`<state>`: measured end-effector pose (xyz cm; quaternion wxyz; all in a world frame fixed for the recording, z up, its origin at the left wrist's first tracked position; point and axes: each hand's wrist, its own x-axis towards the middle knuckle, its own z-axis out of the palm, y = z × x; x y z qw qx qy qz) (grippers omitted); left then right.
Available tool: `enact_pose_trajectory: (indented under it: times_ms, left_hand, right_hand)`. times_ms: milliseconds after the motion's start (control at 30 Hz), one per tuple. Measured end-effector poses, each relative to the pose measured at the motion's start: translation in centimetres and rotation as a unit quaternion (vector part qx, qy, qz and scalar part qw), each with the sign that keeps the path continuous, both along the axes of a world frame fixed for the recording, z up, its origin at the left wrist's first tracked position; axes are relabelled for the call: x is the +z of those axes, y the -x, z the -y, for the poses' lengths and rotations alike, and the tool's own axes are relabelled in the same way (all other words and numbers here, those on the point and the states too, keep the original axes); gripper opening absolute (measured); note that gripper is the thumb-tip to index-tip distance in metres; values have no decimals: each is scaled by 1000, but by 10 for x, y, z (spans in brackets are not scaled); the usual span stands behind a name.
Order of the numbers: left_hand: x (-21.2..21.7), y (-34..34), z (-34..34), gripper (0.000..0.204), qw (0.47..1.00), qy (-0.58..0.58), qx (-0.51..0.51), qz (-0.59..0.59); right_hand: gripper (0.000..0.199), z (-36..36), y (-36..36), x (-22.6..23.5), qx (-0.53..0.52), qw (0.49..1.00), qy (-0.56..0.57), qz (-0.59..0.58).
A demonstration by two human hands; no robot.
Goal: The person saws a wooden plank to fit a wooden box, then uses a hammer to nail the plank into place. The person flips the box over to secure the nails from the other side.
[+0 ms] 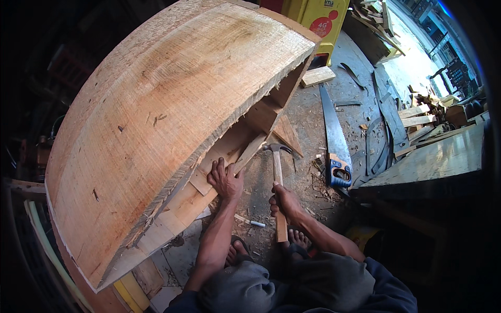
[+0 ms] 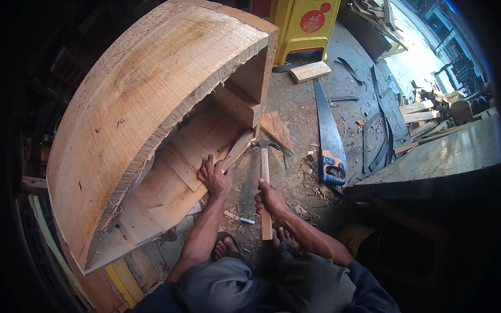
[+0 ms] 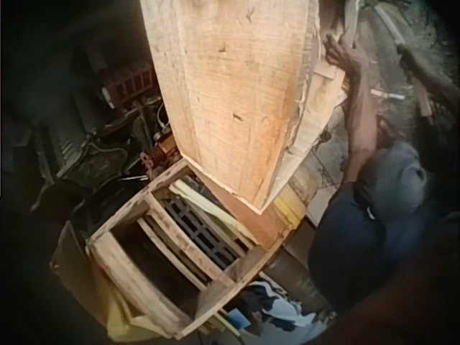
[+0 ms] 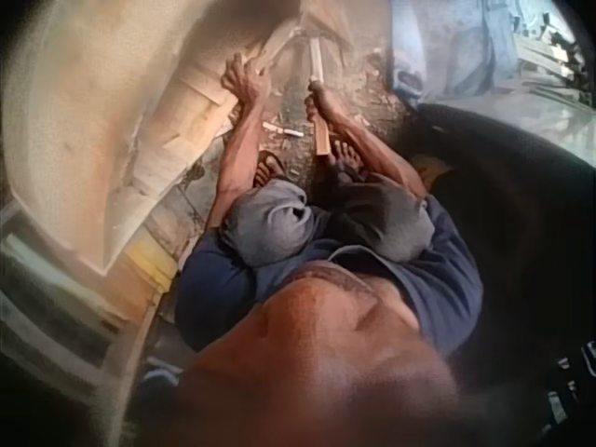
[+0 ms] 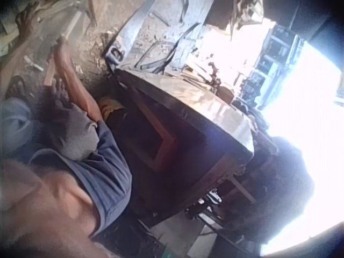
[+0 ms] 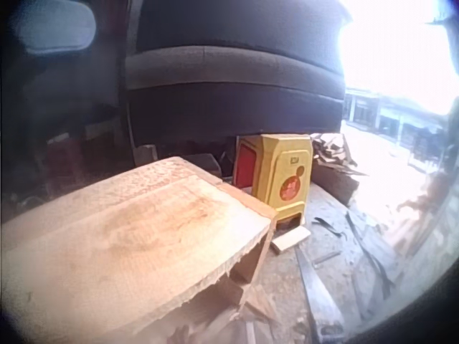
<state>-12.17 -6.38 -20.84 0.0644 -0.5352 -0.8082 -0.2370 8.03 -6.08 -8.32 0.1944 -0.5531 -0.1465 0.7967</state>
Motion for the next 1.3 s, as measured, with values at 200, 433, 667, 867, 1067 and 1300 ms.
enact_pose_trajectory:
  times_ms: [200, 433, 667, 867, 1067, 1300]
  left_hand:
    - [1, -1, 2, 41, 1000, 9, 8, 20]
    - [1, -5, 2, 40, 999, 2, 28, 47]
    - [-1, -3, 2, 44, 999, -2, 19, 34]
    - [-1, -5, 1, 43, 999, -6, 27, 28]
    - [3, 1, 2, 44, 998, 12, 5, 53]
    - [8, -3, -2, 46, 1000, 1, -4, 12]
  right_hand:
    - [42, 27, -30, -1, 168, 932, -236, 216]
    - [38, 13, -40, 20, 282, 845, -341, 301]
    - [34, 5, -26, 44, 349, 754, -460, 313]
    - [38, 9, -30, 35, 375, 729, -472, 325]
    - [39, 23, -36, 25, 374, 770, -403, 324]
    - [32, 12, -91, 5, 393, 741, -373, 396]
